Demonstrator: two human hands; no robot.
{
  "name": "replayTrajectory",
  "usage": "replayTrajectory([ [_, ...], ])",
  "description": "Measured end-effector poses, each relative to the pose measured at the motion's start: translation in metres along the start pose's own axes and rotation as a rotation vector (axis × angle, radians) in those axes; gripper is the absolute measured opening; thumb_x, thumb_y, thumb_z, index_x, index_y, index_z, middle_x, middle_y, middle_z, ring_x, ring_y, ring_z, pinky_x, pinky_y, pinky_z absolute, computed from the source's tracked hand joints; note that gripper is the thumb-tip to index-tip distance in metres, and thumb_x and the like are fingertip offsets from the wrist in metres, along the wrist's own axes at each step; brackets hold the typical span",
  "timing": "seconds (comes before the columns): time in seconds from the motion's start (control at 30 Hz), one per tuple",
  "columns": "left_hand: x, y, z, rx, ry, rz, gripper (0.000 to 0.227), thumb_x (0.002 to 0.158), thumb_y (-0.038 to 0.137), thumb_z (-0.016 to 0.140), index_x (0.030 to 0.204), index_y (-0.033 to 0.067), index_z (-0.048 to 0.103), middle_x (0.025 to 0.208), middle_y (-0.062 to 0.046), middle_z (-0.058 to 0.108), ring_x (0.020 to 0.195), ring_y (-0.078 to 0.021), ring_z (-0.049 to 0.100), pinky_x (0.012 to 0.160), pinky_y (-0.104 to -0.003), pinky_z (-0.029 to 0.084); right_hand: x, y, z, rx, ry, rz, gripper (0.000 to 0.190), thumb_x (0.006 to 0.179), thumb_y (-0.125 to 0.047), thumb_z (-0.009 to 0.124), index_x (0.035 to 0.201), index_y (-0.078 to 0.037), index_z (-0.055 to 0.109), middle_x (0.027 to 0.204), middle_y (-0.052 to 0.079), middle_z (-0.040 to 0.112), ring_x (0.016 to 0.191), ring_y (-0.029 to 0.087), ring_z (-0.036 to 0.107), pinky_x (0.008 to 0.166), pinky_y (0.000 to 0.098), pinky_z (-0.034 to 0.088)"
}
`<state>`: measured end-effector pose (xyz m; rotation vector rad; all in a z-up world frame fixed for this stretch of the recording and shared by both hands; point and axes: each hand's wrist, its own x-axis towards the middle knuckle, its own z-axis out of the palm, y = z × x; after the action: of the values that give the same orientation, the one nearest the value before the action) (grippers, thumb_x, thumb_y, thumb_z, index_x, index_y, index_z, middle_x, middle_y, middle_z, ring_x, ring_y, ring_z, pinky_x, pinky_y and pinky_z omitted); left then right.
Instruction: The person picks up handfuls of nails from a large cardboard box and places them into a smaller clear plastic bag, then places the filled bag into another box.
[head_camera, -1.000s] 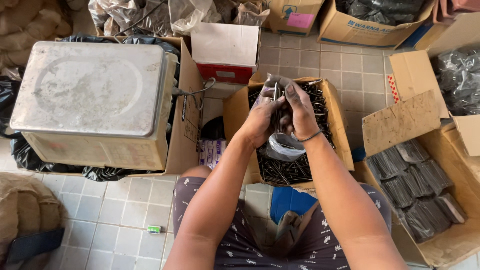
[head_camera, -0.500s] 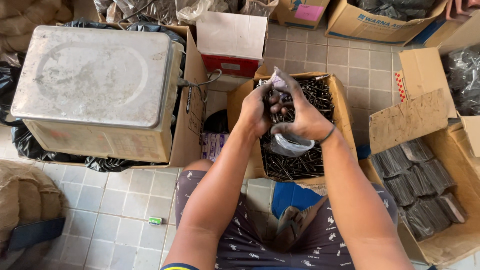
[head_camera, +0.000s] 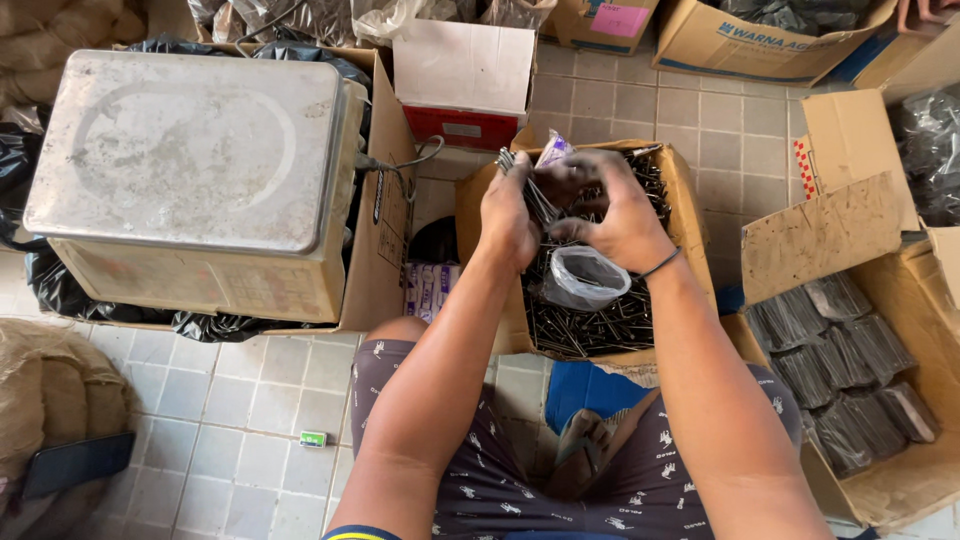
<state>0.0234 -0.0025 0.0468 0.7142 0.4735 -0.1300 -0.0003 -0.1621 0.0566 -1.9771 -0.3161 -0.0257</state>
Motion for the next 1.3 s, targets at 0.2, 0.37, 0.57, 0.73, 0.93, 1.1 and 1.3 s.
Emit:
replayTrajectory([
  [0.2, 0.001, -0.008, 0.015, 0.028, 0.050, 0.056, 0.033, 0.107, 0.036, 0.081, 0.133, 0.0177, 0.076, 0.115, -0.017, 0.071, 0.097, -0.0306, 0.076, 0.081, -0.045, 0.071, -0.015, -0.011, 0.033, -0.063, 0.042, 0.263, 0.067, 0.113, -0.064, 0.065, 0.152, -0.011, 0.056, 0.136, 0.030, 0.074, 0.132, 0.054, 0.069, 0.112, 0.0719, 0.053],
  [0.37, -0.010, -0.017, 0.010, 0.115, -0.225, 0.097, 0.039, 0.119, 0.035, 0.065, 0.149, 0.0111, 0.071, 0.153, -0.022, 0.062, 0.134, -0.0271, 0.063, 0.115, -0.049, 0.059, -0.014, -0.022, 0.030, -0.126, 0.032, 0.237, 0.038, 0.119, -0.042, 0.061, 0.138, -0.009, 0.065, 0.119, 0.031, 0.076, 0.120, 0.059, 0.070, 0.100, 0.0716, 0.054],
  [0.57, -0.009, -0.031, 0.008, 0.131, -0.304, 0.116, 0.030, 0.112, 0.033, 0.078, 0.133, 0.0115, 0.074, 0.129, -0.015, 0.080, 0.111, -0.0252, 0.078, 0.085, -0.042, 0.064, -0.019, 0.001, 0.011, 0.288, 0.199, 0.325, 0.017, 0.118, -0.018, 0.068, 0.124, -0.010, 0.082, 0.064, -0.003, 0.050, 0.051, 0.009, 0.050, 0.044, 0.0226, 0.045],
  [0.73, -0.001, -0.015, -0.005, 0.403, -0.377, 0.342, 0.048, 0.104, 0.031, 0.090, 0.132, 0.0059, 0.061, 0.120, -0.019, 0.082, 0.095, -0.0237, 0.082, 0.067, -0.039, 0.071, -0.017, 0.009, -0.017, 0.159, 0.138, 0.268, 0.015, 0.118, -0.021, 0.071, 0.122, -0.014, 0.083, 0.053, -0.005, 0.044, 0.042, 0.006, 0.047, 0.039, 0.0210, 0.038],
  [0.93, -0.008, -0.015, -0.010, 0.952, -0.280, 0.557, 0.035, 0.112, 0.051, 0.069, 0.132, 0.0235, 0.064, 0.111, -0.013, 0.082, 0.109, -0.0419, 0.081, 0.097, -0.061, 0.062, -0.026, -0.034, -0.028, -0.236, 0.027, 0.141, 0.020, 0.118, -0.028, 0.072, 0.122, -0.011, 0.080, 0.108, 0.017, 0.082, 0.117, 0.047, 0.076, 0.099, 0.0582, 0.059],
  [1.1, -0.008, -0.014, -0.003, 0.789, -0.156, 0.449, 0.046, 0.111, 0.065, 0.054, 0.103, 0.0219, 0.066, 0.069, -0.009, 0.074, 0.052, -0.0239, 0.074, 0.056, -0.042, 0.063, -0.023, 0.018, -0.025, -0.228, -0.010, 0.070, 0.020, 0.119, -0.026, 0.069, 0.122, -0.009, 0.079, 0.107, 0.021, 0.080, 0.115, 0.049, 0.075, 0.098, 0.0605, 0.059],
  [1.3, -0.012, -0.023, -0.008, 1.140, -0.204, 0.700, 0.039, 0.114, 0.042, 0.057, 0.119, 0.0085, 0.076, 0.090, -0.030, 0.078, 0.096, -0.0559, 0.078, 0.077, -0.063, 0.061, -0.021, 0.016, -0.027, -0.266, 0.001, 0.053, 0.026, 0.121, -0.026, 0.070, 0.126, -0.002, 0.080, 0.107, 0.024, 0.080, 0.108, 0.052, 0.077, 0.098, 0.0614, 0.060],
])
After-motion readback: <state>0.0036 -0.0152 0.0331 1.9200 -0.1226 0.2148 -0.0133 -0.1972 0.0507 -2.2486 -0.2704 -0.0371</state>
